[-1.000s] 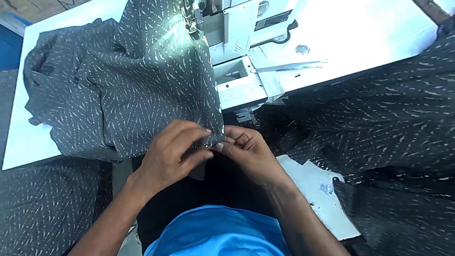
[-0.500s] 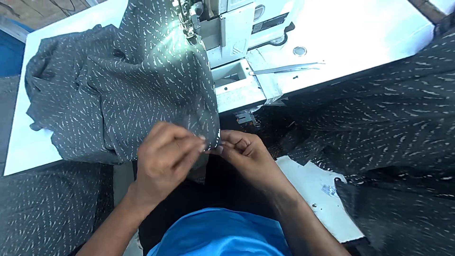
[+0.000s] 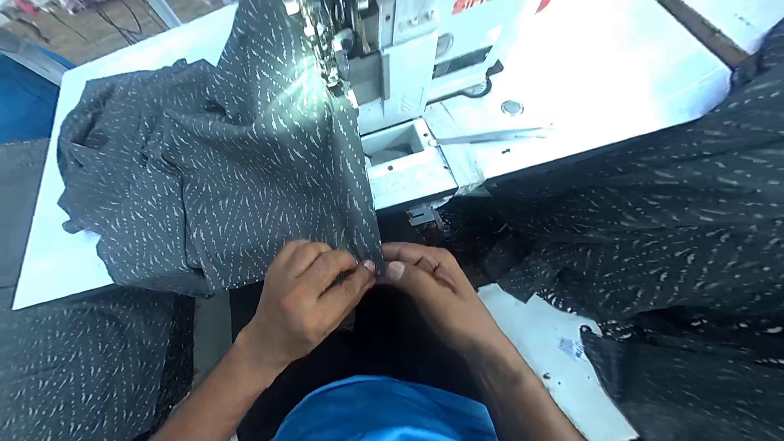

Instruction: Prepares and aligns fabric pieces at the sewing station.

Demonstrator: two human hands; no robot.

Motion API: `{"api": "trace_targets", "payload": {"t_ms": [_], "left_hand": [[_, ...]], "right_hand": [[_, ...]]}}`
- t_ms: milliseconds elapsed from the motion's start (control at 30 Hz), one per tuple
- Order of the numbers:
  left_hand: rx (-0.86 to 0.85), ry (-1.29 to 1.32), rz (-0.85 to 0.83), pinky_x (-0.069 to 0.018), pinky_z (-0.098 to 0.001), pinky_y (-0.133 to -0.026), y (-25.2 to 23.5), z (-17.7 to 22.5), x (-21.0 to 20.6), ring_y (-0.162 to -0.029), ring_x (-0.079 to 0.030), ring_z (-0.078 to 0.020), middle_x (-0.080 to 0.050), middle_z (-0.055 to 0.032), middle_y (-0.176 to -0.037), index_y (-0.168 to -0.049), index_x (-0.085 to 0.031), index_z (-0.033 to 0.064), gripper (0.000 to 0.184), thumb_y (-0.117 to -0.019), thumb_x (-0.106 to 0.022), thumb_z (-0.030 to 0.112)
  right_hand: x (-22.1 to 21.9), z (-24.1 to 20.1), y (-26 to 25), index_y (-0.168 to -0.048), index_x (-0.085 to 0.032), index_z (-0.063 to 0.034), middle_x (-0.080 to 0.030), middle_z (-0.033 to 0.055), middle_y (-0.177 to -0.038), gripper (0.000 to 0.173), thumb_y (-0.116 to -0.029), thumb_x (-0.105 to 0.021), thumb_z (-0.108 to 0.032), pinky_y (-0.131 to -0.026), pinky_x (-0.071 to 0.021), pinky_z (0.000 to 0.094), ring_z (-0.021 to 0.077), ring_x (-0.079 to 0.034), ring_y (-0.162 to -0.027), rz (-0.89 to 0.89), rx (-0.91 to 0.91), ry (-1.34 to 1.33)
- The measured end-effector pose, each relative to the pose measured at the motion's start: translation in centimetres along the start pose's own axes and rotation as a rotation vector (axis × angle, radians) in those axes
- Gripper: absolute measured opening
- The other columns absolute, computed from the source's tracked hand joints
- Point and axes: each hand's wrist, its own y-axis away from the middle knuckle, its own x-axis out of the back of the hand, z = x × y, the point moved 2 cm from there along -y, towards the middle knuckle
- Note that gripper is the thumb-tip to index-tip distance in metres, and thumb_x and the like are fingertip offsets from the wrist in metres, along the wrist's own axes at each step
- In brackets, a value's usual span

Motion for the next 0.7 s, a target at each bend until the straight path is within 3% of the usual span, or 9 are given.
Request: {"api": "trace_targets", "payload": {"t_ms": [33,100,167,233,300,367,467,567,700], "left_hand": [[0.006,0.02,-0.029,-0.053,-0.0396,-0.088,0.0,-0.1,-0.1,-0.095,-0.065,-0.0185,-0.07,-0.0026,-0.101,-0.109,-0.077,0.0198,0.015,-0.0973,-0.071,0.027],[0.057,0.161,-0.094,-0.05,-0.0403,-0.098,-0.5,-0.6,0.1,-0.103,-0.065,-0.0139,-0.072,0.002,-0.105,-0.106,-0.078,0.0229,0.017,-0.0994,-0.066,0.034],[0.149,0.374,-0.082,-0.0495,-0.0386,-0.102,-1.7,-1.6,1.3,-0.107,-0.065,-0.0107,-0.073,0.005,-0.105,-0.102,-0.079,0.021,0.017,-0.0987,-0.066,0.033],[0.281,0.448,0.029,-0.0573,-0.0345,-0.095,-3.9,-3.3,3.4,-0.108,-0.067,-0.0113,-0.072,0.0037,-0.109,-0.105,-0.077,0.0174,0.021,-0.1012,-0.063,0.032],[0.395,0.319,0.058,-0.057,-0.0354,-0.095,-6.8,-5.5,5.1,-0.113,-0.065,-0.0127,-0.07,0.002,-0.118,-0.117,-0.073,0.0146,0.03,-0.1056,-0.054,0.035],[0.438,0.085,-0.047,-0.0524,-0.0443,-0.098,-9.5,-8.1,5.1,-0.116,-0.062,-0.0202,-0.067,-0.0054,-0.124,-0.128,-0.069,0.0102,0.041,-0.1076,-0.043,0.034],[0.502,-0.15,-0.204,-0.0471,-0.0575,-0.094,-12.0,-9.6,3.9,-0.117,-0.056,-0.0347,-0.061,-0.0122,-0.127,-0.132,-0.066,0.0111,0.048,-0.1095,-0.034,0.038],[0.53,-0.234,-0.192,-0.045,-0.0575,-0.094,-11.6,-8.8,3.0,-0.121,-0.053,-0.0346,-0.058,-0.0106,-0.133,-0.136,-0.063,0.0122,0.053,-0.1084,-0.031,0.043],[0.522,-0.287,-0.166,-0.0406,-0.0579,-0.103,-10.4,-7.7,2.2,-0.133,-0.047,-0.0342,-0.053,-0.0098,-0.147,-0.145,-0.056,0.0108,0.057,-0.1079,-0.029,0.045]], "right_hand": [[-0.1,0.2,-0.5,-0.108,-0.074,-0.005,-0.073,0.0047,-0.088,0.029,-0.102,-0.063,-0.031,-0.074,-0.0603,0.0279,0.0109,-0.069,-0.079,0.018,0.005,-0.012],[-0.2,0.8,-1.6,-0.096,-0.073,-0.0023,-0.071,0.0051,-0.079,0.021,-0.097,-0.072,-0.023,-0.069,-0.0581,0.0254,0.0091,-0.067,-0.071,0.04,-0.042,-0.126],[-0.1,1.1,-2.2,-0.097,-0.073,-0.0014,-0.072,0.0066,-0.083,0.014,-0.0956,-0.073,-0.015,-0.072,-0.0615,0.0294,0.0113,-0.07,-0.074,-0.026,-0.141,-0.359],[0.4,0.8,-2.2,-0.105,-0.074,-0.0042,-0.075,0.0079,-0.091,0.015,-0.0973,-0.071,-0.017,-0.068,-0.0638,0.0323,0.0141,-0.073,-0.075,-0.122,-0.15,-0.528],[0.7,0.6,-2.4,-0.102,-0.076,-0.0074,-0.075,0.0051,-0.087,0.013,-0.0995,-0.067,-0.017,-0.061,-0.0624,0.0292,0.0114,-0.071,-0.069,-0.1,-0.157,-0.497],[0.6,1.1,-2.9,-0.096,-0.072,-0.0058,-0.072,0.0026,-0.078,0.016,-0.1009,-0.058,-0.012,-0.059,-0.0606,0.0286,0.0107,-0.068,-0.064,0.006,-0.204,-0.28],[0.3,1.4,-2.9,-0.093,-0.069,-0.0059,-0.069,0.0021,-0.07,0.02,-0.1044,-0.056,-0.016,-0.055,-0.0591,0.0287,0.0106,-0.066,-0.058,-0.063,-0.161,-0.209],[0.2,0.8,-2.1,-0.096,-0.071,-0.0083,-0.071,0.0014,-0.072,0.023,-0.1059,-0.058,-0.023,-0.052,-0.0579,0.0251,0.008,-0.067,-0.057,-0.158,-0.095,-0.271],[0.4,1.5,-2.4,-0.094,-0.07,-0.0075,-0.069,0.0021,-0.067,0.025,-0.1072,-0.054,-0.021,-0.048,-0.0549,0.0242,0.0085,-0.065,-0.054,-0.164,-0.099,-0.247]]}}
